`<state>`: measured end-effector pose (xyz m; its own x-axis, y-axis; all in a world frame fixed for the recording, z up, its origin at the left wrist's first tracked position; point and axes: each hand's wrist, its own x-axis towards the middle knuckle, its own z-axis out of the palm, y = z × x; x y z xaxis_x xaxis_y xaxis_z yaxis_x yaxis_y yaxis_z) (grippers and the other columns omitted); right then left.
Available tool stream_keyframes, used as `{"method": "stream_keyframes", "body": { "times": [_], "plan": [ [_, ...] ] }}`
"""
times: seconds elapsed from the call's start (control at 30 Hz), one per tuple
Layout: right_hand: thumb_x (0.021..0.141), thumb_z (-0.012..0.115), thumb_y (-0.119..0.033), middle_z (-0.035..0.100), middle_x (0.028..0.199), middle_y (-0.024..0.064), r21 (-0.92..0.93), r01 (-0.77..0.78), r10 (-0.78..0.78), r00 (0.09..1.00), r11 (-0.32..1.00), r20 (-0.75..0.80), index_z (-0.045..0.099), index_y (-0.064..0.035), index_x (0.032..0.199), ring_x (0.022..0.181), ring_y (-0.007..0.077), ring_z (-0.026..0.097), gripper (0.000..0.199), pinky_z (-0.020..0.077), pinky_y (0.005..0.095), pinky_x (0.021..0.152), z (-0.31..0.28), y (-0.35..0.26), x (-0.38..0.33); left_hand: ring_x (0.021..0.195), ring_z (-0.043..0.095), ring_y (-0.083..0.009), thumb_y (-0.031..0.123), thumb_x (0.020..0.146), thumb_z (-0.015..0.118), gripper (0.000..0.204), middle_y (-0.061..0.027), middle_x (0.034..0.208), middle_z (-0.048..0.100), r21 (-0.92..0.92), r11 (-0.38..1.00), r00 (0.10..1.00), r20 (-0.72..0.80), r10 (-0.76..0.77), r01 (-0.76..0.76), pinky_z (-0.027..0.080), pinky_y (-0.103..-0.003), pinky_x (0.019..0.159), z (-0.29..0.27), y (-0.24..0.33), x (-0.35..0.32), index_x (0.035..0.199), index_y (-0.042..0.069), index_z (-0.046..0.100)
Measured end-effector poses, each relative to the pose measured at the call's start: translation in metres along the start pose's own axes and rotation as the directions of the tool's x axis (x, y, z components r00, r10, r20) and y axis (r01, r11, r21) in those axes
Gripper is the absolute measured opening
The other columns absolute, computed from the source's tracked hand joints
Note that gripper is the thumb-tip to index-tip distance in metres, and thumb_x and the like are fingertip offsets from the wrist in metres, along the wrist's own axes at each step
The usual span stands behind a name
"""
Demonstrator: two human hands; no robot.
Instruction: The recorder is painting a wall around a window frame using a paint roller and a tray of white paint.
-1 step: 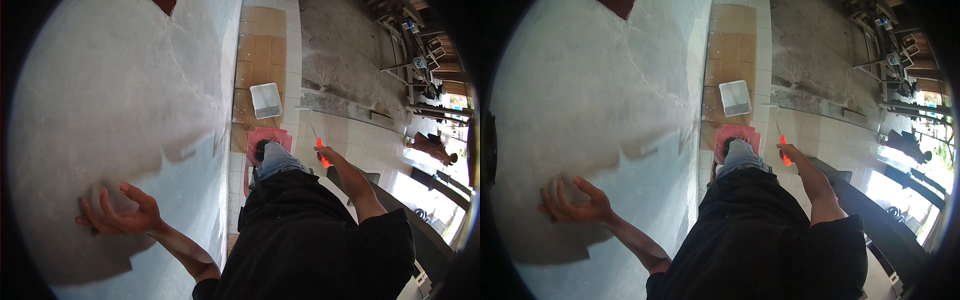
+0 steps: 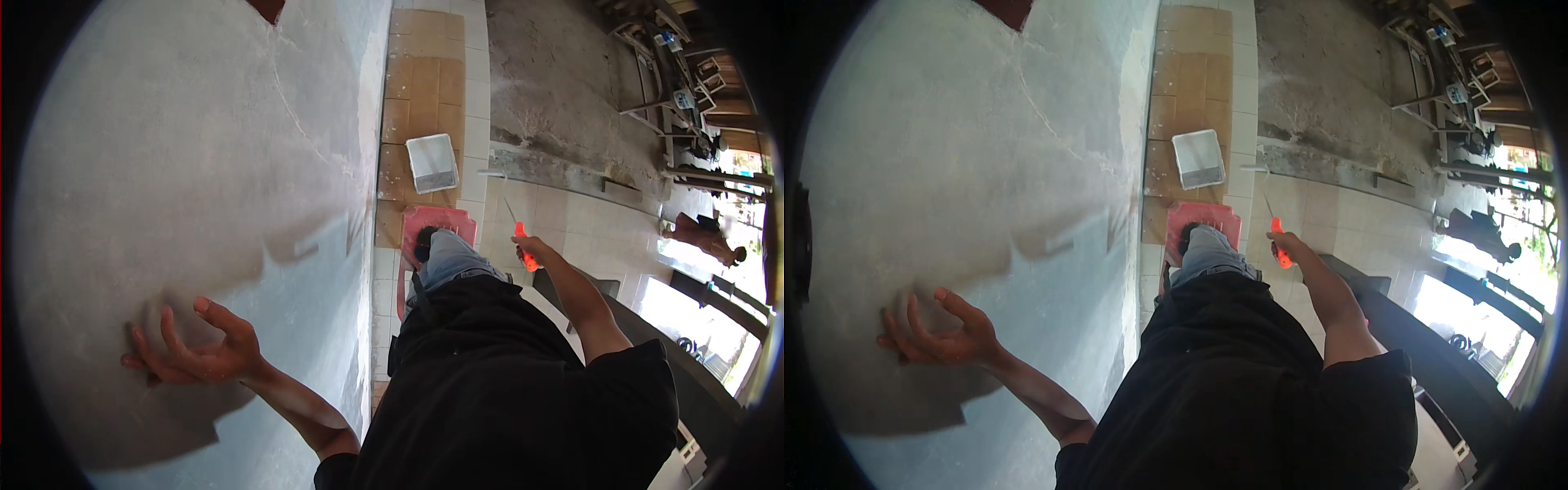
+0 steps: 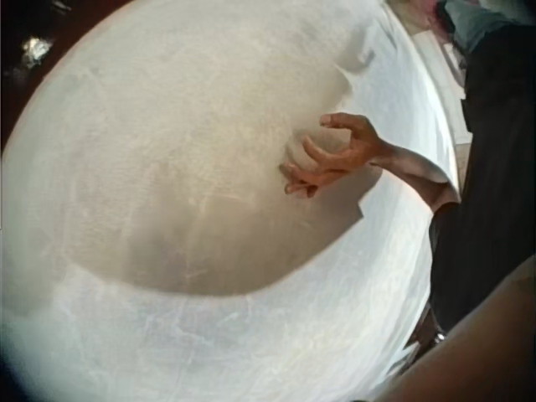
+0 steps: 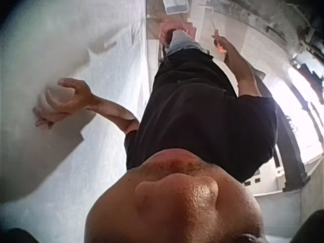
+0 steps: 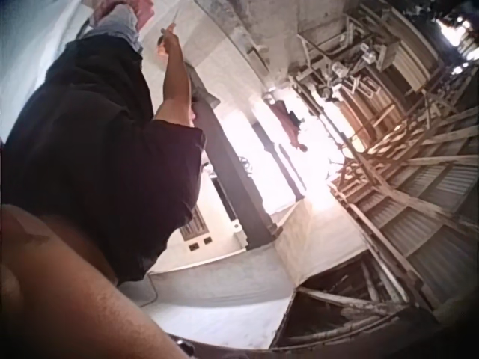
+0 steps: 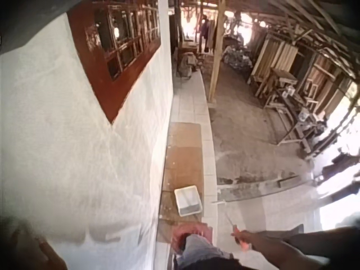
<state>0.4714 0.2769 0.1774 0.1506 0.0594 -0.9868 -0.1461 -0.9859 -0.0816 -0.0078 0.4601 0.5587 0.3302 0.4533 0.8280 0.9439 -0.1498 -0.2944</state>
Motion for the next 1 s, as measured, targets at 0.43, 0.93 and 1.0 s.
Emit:
{"method": "stream_keyframes", "body": {
  "times": [0.43,0.93,1.0],
  "plan": [
    [0.081,0.068,-0.041,0.057,0.066,0.0077,-0.090,0.186,-0.194,0.978,0.978,-0.078,0.059,0.0006,0.079,0.053,0.0157,0.055,0.042,0.0465,0.0319,0.048,0.017,0.035,-0.042,0.122,0.047,-0.0318,0.013,0.086,0.064,0.019,-0.0181,0.116,0.056,-0.234,0.972,0.988,-0.153,-0.028,-0.008,0.023,-0.052,0.111,0.011,-0.003,0.001,0.101,0.003,0.057],
    [0.078,0.065,-0.038,0.063,0.058,0.0091,-0.200,0.091,-0.122,0.982,0.976,-0.146,0.064,0.0012,0.066,0.049,0.0188,0.061,0.041,0.0500,0.0328,0.050,0.020,0.093,-0.007,0.128,0.038,-0.0330,0.020,0.087,0.062,0.024,-0.0169,0.123,0.050,-0.145,0.986,0.970,-0.239,0.049,-0.086,0.019,-0.057,0.110,0.054,0.010,0.003,0.105,0.006,0.058],
    [0.078,0.065,-0.038,0.063,0.058,0.0088,-0.190,0.077,-0.105,0.984,0.979,-0.141,0.064,0.0008,0.065,0.049,0.0186,0.061,0.041,0.0502,0.0329,0.050,0.020,0.087,-0.001,0.120,0.044,-0.0313,0.018,0.085,0.063,0.015,-0.0158,0.115,0.052,-0.147,0.988,0.976,-0.219,0.018,-0.051,0.017,-0.060,0.110,0.060,0.012,0.005,0.093,0.006,0.058]
  ]
}}
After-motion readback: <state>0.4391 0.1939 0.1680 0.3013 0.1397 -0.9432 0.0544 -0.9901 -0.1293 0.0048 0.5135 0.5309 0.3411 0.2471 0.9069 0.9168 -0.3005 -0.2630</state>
